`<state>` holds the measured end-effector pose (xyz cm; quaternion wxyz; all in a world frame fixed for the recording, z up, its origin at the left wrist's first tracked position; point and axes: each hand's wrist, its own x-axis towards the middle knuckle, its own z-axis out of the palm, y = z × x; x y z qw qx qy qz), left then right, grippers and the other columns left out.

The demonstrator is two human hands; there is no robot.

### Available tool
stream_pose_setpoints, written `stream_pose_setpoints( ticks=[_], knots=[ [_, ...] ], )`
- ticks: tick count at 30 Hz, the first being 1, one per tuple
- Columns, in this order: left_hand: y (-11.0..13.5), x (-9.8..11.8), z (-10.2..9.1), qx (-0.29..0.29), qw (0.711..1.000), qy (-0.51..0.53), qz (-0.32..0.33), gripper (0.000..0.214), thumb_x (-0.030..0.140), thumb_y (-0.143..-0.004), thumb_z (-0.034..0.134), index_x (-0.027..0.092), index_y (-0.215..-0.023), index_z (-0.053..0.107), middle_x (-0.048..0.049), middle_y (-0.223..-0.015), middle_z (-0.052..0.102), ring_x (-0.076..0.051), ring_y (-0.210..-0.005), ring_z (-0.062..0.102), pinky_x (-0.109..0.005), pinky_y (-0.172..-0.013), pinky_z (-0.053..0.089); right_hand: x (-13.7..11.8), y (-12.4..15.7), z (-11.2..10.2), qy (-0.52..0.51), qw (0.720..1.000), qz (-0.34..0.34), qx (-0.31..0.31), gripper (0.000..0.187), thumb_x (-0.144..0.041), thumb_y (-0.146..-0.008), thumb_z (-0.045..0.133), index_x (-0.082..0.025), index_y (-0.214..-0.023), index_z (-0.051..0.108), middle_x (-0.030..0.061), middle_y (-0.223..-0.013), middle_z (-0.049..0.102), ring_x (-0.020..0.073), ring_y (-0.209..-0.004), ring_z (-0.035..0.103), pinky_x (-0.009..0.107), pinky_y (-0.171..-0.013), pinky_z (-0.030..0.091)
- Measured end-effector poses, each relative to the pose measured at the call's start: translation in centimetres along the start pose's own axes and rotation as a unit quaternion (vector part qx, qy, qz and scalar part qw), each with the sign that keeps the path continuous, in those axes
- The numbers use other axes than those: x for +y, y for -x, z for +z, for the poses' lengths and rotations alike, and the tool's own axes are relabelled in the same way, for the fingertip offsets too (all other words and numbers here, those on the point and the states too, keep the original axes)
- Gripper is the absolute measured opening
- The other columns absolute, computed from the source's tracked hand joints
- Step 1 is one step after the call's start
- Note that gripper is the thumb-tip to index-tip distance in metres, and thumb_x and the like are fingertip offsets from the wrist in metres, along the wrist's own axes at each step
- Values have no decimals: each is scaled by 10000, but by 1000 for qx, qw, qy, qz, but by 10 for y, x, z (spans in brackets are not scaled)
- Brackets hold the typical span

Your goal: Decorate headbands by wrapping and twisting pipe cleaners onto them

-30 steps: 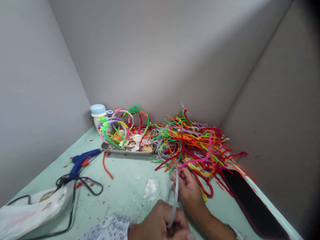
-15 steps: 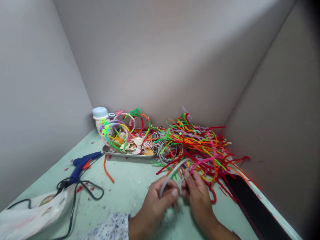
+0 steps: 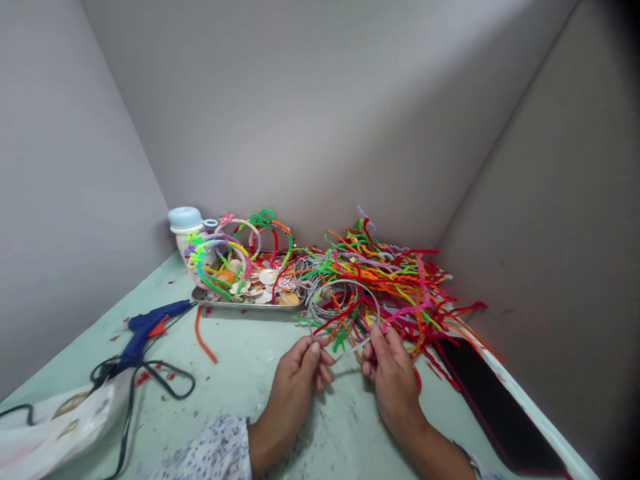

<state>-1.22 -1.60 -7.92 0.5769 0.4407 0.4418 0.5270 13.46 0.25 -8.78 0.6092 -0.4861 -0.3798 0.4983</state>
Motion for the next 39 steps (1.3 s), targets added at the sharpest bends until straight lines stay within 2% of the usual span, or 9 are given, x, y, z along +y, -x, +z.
stream_pose_setpoints(
  ticks=[5, 10, 18, 22, 32, 39],
  knots=[
    [-3, -2, 1, 2, 1000, 14, -13, 286, 328, -837, 578, 109, -1020, 566, -59, -816, 652, -105, -593, 577, -209, -527, 449, 1, -1, 0, -11, 1000, -1, 1, 324, -519, -867, 544, -213, -784, 473, -82, -583, 465, 53, -445, 406, 138, -402, 326],
    [-4, -5, 1, -3, 1000, -2, -20, 279, 345, -844, 565, 120, -1008, 549, -63, -846, 666, -83, -528, 576, -181, -446, 414, 2, 0, 0, -14, 1000, -5, -9, 315, -507, -869, 547, -207, -789, 495, -75, -580, 470, 52, -443, 396, 138, -397, 322],
    [-3, -9, 1, -30, 999, -21, -22, 313, 393, -862, 540, 155, -1062, 503, -52, -849, 683, -71, -451, 569, -166, -389, 382, -1, 6, 3, 22, 997, -7, -73, 326, -520, -884, 514, -196, -888, 550, -63, -601, 499, 54, -441, 413, 147, -397, 337],
    [-3, -9, 2, -49, 998, -25, -25, 297, 379, -851, 565, 156, -1043, 523, -44, -848, 679, -57, -445, 555, -158, -397, 378, 0, 7, 4, 26, 997, -24, -63, 321, -512, -892, 507, -194, -863, 540, -57, -614, 517, 54, -449, 422, 147, -408, 347],
    [1, -5, 3, -41, 998, -26, -35, 262, 365, -816, 613, 121, -912, 620, -43, -752, 681, -39, -406, 500, -150, -382, 335, 0, 7, 1, 25, 998, -13, -59, 342, -542, -868, 527, -204, -911, 554, -53, -622, 527, 66, -453, 430, 155, -398, 340],
    [0, -7, 1, -42, 998, -46, -24, 290, 380, -848, 576, 112, -938, 644, -44, -766, 677, -36, -418, 495, -156, -410, 354, 0, 12, 1, 15, 999, -33, -31, 335, -541, -849, 554, -214, -922, 573, -39, -618, 557, 88, -465, 465, 172, -409, 377]
  ],
)
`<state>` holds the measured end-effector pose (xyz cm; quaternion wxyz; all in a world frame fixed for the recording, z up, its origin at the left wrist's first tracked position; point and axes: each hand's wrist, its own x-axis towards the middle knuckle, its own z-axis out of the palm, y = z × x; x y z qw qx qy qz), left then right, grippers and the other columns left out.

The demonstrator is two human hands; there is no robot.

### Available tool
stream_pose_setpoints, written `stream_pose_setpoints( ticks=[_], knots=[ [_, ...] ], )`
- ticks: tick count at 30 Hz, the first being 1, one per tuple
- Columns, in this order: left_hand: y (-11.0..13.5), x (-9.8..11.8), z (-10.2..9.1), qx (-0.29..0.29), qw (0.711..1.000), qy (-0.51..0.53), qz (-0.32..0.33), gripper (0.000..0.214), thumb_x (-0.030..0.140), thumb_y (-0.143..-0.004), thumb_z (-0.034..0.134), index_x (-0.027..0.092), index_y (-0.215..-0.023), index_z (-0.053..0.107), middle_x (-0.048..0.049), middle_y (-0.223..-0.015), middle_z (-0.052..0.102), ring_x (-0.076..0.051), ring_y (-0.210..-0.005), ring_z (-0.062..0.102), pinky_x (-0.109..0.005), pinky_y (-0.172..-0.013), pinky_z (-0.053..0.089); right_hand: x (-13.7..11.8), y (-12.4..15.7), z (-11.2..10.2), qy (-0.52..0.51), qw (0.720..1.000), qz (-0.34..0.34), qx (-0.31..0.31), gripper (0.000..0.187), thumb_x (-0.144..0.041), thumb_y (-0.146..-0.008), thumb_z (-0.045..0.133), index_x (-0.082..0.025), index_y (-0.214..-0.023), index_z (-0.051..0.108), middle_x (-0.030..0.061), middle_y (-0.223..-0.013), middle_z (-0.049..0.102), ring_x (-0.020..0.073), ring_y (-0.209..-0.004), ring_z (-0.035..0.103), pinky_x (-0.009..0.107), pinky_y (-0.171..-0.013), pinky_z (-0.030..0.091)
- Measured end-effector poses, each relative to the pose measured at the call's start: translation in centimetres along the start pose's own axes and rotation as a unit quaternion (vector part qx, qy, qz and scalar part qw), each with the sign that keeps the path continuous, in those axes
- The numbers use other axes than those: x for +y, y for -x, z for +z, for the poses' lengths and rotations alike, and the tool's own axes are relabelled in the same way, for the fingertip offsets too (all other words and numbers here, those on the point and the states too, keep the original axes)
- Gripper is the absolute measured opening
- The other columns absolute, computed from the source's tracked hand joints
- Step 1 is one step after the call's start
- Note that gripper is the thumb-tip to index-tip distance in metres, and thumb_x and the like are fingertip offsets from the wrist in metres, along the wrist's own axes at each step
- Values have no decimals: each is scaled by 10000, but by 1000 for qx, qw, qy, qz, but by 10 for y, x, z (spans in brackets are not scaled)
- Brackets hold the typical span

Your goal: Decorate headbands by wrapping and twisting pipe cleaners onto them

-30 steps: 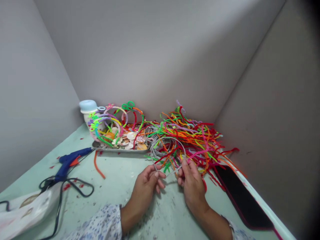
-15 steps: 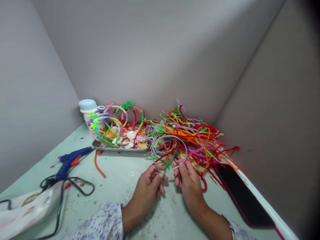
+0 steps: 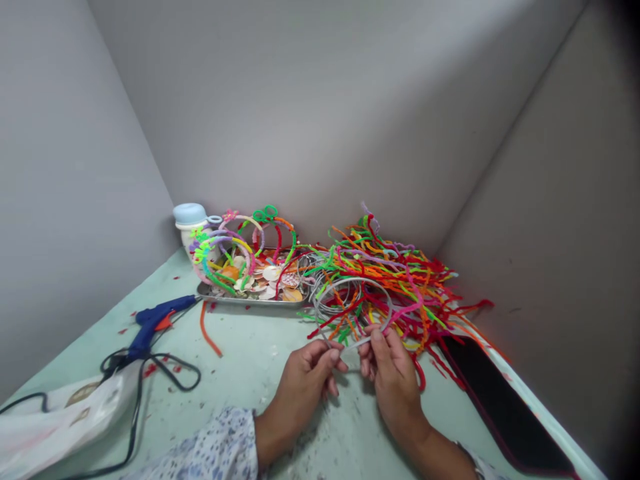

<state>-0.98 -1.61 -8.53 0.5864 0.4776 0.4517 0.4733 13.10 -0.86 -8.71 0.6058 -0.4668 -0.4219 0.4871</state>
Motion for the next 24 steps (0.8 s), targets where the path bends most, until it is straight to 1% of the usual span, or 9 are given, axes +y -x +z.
stream_pose_setpoints(
  ticks=[5, 11, 16, 18, 21, 24],
  knots=[
    [-1, -4, 0, -12, 1000, -15, 9, 298, 376, -878, 525, 119, -990, 626, -49, -794, 681, -44, -415, 504, -160, -395, 340, 1, 0, 0, -11, 1000, -2, -3, 320, -525, -849, 565, -212, -916, 569, -37, -631, 569, 80, -454, 459, 168, -399, 373],
    [0, -3, 0, -10, 1000, -19, 8, 308, 409, -873, 533, 118, -802, 605, -40, -727, 665, -47, -408, 487, -164, -398, 334, -2, 1, 2, -24, 999, 4, -23, 315, -510, -873, 539, -210, -962, 571, -25, -663, 573, 86, -471, 458, 180, -413, 371],
    [0, -2, 0, -1, 1000, 6, 4, 316, 429, -857, 558, 129, -767, 603, -6, -643, 626, -48, -400, 460, -168, -402, 317, 0, 4, 2, -26, 999, -8, -38, 321, -511, -874, 533, -207, -963, 585, -7, -690, 588, 101, -489, 463, 207, -442, 381],
    [1, -1, 0, -2, 1000, 9, 4, 319, 431, -859, 556, 130, -765, 603, -3, -634, 621, -47, -397, 451, -170, -405, 308, 2, 5, 1, -5, 999, -18, -51, 321, -502, -878, 527, -200, -958, 599, -3, -692, 585, 109, -503, 469, 219, -463, 390],
    [1, 0, 0, -7, 1000, 4, 12, 326, 425, -878, 534, 128, -758, 599, -8, -632, 617, -48, -406, 448, -172, -419, 309, 3, 4, -2, 62, 994, -46, -75, 319, -478, -876, 542, -183, -947, 641, -5, -647, 562, 129, -539, 489, 237, -503, 408],
    [1, -2, -1, -9, 1000, 3, 16, 330, 420, -888, 524, 127, -752, 593, -8, -625, 603, -51, -419, 447, -173, -434, 322, 1, 3, -2, 129, 985, -75, -82, 316, -461, -853, 573, -174, -924, 687, 19, -681, 605, 149, -566, 518, 257, -521, 424]
  ],
)
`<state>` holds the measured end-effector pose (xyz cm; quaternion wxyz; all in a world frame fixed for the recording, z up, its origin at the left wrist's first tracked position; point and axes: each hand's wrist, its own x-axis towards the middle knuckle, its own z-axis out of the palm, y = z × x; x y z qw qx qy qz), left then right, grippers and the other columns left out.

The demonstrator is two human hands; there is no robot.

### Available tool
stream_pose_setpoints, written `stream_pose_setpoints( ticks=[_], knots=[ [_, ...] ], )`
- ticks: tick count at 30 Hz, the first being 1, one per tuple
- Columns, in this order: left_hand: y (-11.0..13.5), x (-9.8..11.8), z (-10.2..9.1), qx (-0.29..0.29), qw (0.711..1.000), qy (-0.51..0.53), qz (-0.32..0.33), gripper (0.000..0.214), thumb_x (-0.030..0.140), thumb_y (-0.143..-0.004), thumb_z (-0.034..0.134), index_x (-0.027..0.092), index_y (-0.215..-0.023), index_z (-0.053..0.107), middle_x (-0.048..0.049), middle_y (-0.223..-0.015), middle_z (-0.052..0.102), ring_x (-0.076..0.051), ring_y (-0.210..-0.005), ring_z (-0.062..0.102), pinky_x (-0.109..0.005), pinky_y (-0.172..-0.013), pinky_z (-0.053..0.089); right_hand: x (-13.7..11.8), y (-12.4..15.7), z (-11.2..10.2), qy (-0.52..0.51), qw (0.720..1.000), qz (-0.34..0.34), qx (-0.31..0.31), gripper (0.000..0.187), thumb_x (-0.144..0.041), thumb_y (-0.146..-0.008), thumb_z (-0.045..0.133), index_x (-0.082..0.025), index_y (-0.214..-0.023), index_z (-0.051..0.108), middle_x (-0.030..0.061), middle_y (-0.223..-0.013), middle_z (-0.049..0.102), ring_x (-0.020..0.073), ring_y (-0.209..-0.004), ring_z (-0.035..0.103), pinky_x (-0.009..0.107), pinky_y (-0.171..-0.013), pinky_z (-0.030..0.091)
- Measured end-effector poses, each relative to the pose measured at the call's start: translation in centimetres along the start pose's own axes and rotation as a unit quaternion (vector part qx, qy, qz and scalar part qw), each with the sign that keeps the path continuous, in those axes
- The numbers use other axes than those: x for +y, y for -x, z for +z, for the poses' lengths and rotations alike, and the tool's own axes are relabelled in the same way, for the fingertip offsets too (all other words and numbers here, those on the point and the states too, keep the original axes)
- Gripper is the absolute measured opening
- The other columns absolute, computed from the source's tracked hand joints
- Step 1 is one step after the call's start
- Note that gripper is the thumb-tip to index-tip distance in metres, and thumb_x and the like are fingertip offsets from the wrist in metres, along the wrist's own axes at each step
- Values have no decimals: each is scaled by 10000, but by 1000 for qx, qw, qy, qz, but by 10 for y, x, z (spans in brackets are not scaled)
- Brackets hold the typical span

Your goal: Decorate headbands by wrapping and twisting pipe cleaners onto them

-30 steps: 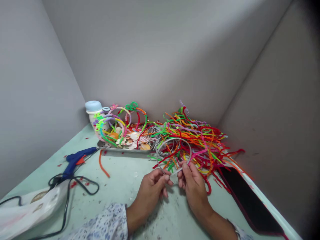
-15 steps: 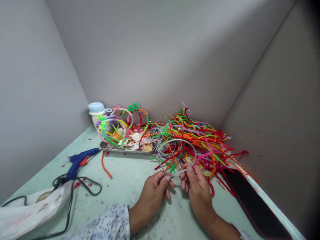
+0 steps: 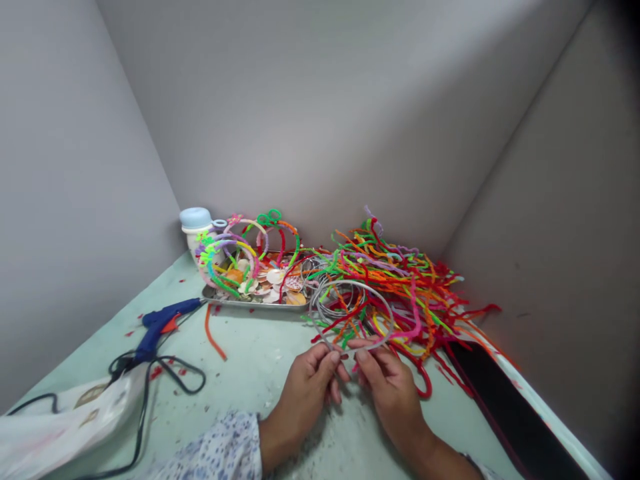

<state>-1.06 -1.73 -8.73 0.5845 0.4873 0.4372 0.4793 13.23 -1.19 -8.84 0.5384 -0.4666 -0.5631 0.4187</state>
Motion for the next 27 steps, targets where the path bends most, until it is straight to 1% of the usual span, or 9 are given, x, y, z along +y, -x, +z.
stream_pose_setpoints(
  ticks=[5, 7, 9, 11, 13, 15, 18, 20, 27],
  knots=[
    [-1, -1, -1, 4, 1000, -10, -2, 347, 428, -886, 524, 127, -730, 593, -11, -604, 594, -56, -418, 446, -174, -424, 312, -4, -3, 1, 69, 997, -26, 25, 267, -432, -830, 603, -204, -842, 740, 57, -778, 685, 193, -629, 574, 296, -569, 463],
    [-1, 0, -1, 6, 1000, -13, -1, 349, 428, -880, 529, 126, -718, 596, -13, -611, 602, -56, -412, 447, -176, -417, 308, -4, -3, 1, 80, 996, -36, 36, 250, -422, -830, 605, -217, -823, 748, 68, -821, 697, 217, -697, 600, 316, -625, 484],
    [-1, 2, -1, 5, 1000, -8, 3, 329, 416, -878, 531, 125, -748, 612, -20, -656, 626, -51, -409, 453, -176, -414, 305, -4, -2, 2, 84, 994, -44, 45, 245, -421, -830, 603, -222, -840, 746, 69, -810, 692, 228, -724, 605, 328, -656, 490],
    [-1, 3, 0, 2, 1000, 4, 3, 298, 401, -878, 530, 125, -837, 634, -24, -704, 646, -48, -405, 460, -177, -409, 302, -5, -1, 3, 83, 995, -41, 47, 263, -436, -835, 590, -216, -854, 734, 56, -732, 667, 215, -663, 587, 321, -627, 482],
    [-1, 3, 0, 0, 1000, 16, -1, 295, 397, -873, 534, 128, -932, 640, -28, -733, 658, -50, -401, 468, -178, -404, 302, -6, 0, 3, 78, 996, -22, 45, 301, -465, -838, 573, -201, -846, 716, 34, -644, 622, 191, -574, 546, 302, -559, 459],
    [-1, 3, 0, 2, 1000, 21, -4, 315, 408, -866, 542, 128, -972, 641, -31, -738, 664, -54, -399, 472, -180, -400, 307, -6, -1, 4, 65, 997, 2, 46, 341, -498, -832, 566, -182, -829, 695, 14, -589, 577, 173, -523, 511, 282, -503, 428],
    [-1, 5, -1, 10, 1000, 27, -9, 336, 429, -851, 561, 126, -963, 655, -31, -729, 663, -57, -406, 477, -178, -401, 320, -6, -2, 4, 51, 997, 26, 47, 380, -529, -823, 564, -165, -781, 666, -8, -539, 517, 156, -494, 476, 262, -463, 387],
    [0, 7, -1, 16, 999, 28, -16, 350, 444, -836, 580, 122, -941, 666, -28, -715, 656, -55, -403, 473, -176, -396, 320, -6, -3, 4, 51, 997, 30, 39, 382, -527, -827, 562, -162, -779, 664, -16, -528, 498, 149, -490, 462, 257, -462, 375],
    [0, 11, -1, 26, 1000, 12, -13, 366, 454, -826, 600, 113, -914, 700, -22, -687, 643, -50, -405, 466, -172, -406, 317, -3, -2, 3, 52, 998, 39, 16, 352, -505, -828, 573, -176, -899, 675, -15, -552, 523, 156, -506, 470, 260, -481, 384]
  ],
)
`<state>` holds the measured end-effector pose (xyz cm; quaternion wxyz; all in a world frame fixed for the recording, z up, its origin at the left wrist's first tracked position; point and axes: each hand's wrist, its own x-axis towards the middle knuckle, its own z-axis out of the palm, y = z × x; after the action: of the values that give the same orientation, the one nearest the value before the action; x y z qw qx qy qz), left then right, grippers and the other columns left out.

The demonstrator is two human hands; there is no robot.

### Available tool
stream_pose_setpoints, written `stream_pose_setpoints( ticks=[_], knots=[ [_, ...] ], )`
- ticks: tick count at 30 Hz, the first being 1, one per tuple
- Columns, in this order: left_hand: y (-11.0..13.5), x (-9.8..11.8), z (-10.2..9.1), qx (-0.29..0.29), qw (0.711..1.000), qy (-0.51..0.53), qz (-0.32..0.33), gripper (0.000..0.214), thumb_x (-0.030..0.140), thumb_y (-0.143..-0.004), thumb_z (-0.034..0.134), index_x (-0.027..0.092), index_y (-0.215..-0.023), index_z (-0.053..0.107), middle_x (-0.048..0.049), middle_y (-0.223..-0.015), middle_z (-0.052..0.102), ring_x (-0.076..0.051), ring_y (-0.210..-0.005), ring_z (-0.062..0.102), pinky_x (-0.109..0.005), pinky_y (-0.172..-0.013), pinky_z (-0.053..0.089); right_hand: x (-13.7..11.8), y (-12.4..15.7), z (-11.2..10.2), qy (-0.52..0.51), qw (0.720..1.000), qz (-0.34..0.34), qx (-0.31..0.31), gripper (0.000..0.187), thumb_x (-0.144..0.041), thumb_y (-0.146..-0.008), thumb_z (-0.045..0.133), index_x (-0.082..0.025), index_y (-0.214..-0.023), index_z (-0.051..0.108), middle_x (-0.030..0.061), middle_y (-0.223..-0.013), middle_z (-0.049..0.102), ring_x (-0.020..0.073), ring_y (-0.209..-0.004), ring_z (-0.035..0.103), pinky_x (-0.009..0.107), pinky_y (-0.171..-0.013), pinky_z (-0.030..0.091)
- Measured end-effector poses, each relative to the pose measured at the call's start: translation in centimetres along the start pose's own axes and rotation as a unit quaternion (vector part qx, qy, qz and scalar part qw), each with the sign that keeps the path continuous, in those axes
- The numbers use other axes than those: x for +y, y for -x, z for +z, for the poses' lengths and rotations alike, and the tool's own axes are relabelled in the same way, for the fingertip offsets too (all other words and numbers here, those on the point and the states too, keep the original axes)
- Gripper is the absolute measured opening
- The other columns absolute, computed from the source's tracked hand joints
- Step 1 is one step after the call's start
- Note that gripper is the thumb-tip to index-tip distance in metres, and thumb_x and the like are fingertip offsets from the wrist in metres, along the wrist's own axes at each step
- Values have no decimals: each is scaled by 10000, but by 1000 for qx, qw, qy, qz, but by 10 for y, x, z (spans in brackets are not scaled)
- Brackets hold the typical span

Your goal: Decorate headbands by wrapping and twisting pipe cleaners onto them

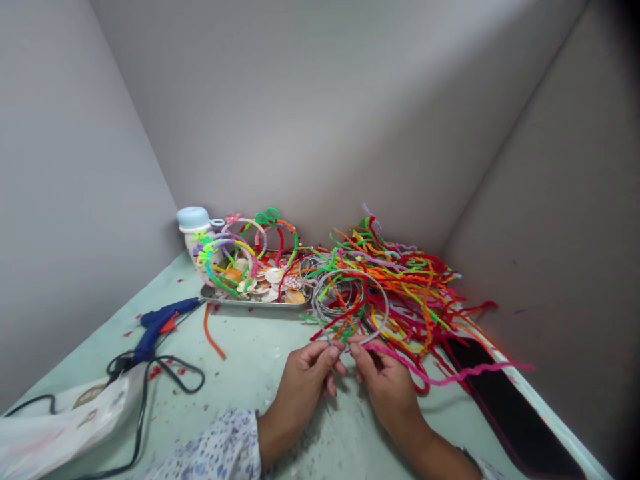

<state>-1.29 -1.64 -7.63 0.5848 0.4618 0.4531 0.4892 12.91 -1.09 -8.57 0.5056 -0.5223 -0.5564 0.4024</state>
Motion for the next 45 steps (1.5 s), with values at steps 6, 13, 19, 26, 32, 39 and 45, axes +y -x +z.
stream_pose_setpoints(
  ticks=[6, 13, 19, 26, 32, 39, 45],
  knots=[
    [0, 0, 0, 8, 1000, 1, 5, 356, 449, -822, 607, 124, -929, 709, -13, -683, 630, -56, -423, 451, -180, -431, 346, 0, 0, 0, -24, 999, 22, 15, 359, -529, -816, 582, -176, -827, 645, -22, -524, 504, 156, -496, 468, 258, -474, 372],
    [-1, -4, -1, 0, 1000, 8, -4, 335, 438, -849, 575, 138, -924, 703, -14, -731, 637, -41, -424, 448, -170, -422, 333, 2, -1, 0, -41, 999, 24, 7, 346, -516, -846, 561, -176, -803, 610, -35, -528, 487, 134, -500, 455, 237, -485, 367],
    [-1, -3, 0, -6, 1000, 1, -6, 308, 402, -853, 582, 142, -976, 691, -12, -728, 634, -39, -426, 450, -163, -411, 296, 3, -1, -1, -46, 998, 29, -11, 343, -506, -845, 569, -176, -905, 637, -32, -538, 512, 132, -499, 461, 228, -473, 368],
    [-1, 0, 0, -3, 1000, -22, -13, 314, 401, -839, 599, 131, -974, 687, -14, -732, 642, -37, -428, 458, -163, -413, 291, -1, -1, 0, -37, 998, 37, -23, 357, -519, -855, 545, -174, -804, 619, -35, -530, 493, 124, -490, 439, 227, -469, 352],
    [-2, 0, 1, -11, 999, -34, -14, 291, 405, -832, 603, 125, -865, 672, -16, -735, 647, -34, -429, 449, -162, -414, 297, 0, -4, 0, -37, 999, 22, -26, 380, -526, -855, 536, -166, -742, 590, -41, -517, 474, 115, -481, 421, 225, -474, 346],
    [-4, -4, 1, -15, 999, -40, -9, 302, 406, -835, 591, 128, -718, 603, 9, -631, 607, -35, -407, 431, -161, -413, 287, -4, -3, 0, -51, 997, 22, -46, 365, -508, -847, 558, -147, -859, 613, -43, -537, 484, 113, -485, 435, 220, -470, 355],
    [-6, -7, 0, -22, 999, -30, -17, 305, 425, -844, 571, 133, -759, 591, 11, -650, 595, -36, -402, 436, -160, -402, 295, 2, -2, 1, -59, 996, 18, -59, 333, -475, -855, 563, -148, -891, 613, -22, -598, 531, 119, -515, 462, 229, -493, 389]
  ],
)
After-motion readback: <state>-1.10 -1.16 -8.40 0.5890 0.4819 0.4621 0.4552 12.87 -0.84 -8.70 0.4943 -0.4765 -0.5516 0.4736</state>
